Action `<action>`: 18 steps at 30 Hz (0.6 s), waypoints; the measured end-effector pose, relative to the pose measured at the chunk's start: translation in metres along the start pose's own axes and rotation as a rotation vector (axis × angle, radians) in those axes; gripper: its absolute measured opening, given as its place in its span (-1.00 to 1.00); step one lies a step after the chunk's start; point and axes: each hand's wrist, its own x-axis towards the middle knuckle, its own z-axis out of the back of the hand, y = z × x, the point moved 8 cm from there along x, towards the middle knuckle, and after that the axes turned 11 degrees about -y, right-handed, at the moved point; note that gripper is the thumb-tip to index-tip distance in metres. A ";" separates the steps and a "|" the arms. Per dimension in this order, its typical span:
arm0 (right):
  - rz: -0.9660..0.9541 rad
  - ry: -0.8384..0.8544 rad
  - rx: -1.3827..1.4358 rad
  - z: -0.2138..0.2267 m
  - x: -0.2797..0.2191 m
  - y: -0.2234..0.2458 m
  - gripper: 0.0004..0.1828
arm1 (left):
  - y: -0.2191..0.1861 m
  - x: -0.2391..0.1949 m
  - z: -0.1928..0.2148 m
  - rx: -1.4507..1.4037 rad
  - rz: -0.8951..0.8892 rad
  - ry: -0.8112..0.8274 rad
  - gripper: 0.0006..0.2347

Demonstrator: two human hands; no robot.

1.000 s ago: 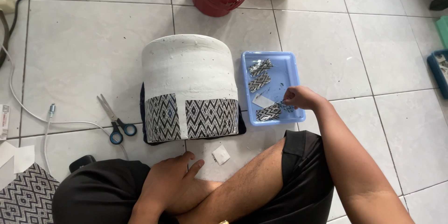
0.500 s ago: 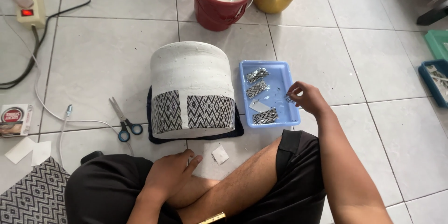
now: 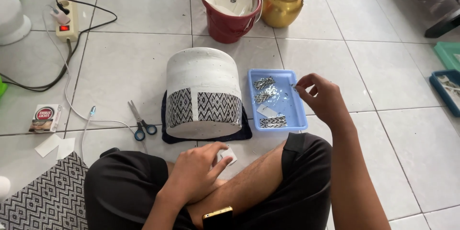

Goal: Applying patterned stickers to a white pot to create a decorative design.

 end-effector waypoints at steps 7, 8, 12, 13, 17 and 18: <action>0.146 -0.017 0.059 0.029 -0.026 0.077 -0.81 | -0.065 0.026 0.043 -0.184 -0.316 -0.511 -0.77; 0.173 -0.004 0.095 0.032 -0.030 0.088 -0.81 | -0.071 0.031 0.048 -0.207 -0.353 -0.582 -0.74; 0.236 0.046 0.191 0.038 -0.042 0.114 -0.80 | -0.100 0.039 0.067 -0.234 -0.432 -0.690 -0.59; 0.239 0.046 0.191 0.039 -0.043 0.117 -0.80 | -0.102 0.041 0.069 -0.233 -0.432 -0.693 -0.59; 0.266 0.071 0.272 0.042 -0.047 0.127 -0.82 | -0.114 0.040 0.082 -0.152 -0.490 -0.776 -0.79; 0.273 0.075 0.293 0.043 -0.047 0.129 -0.81 | -0.115 0.039 0.085 -0.144 -0.495 -0.800 -0.86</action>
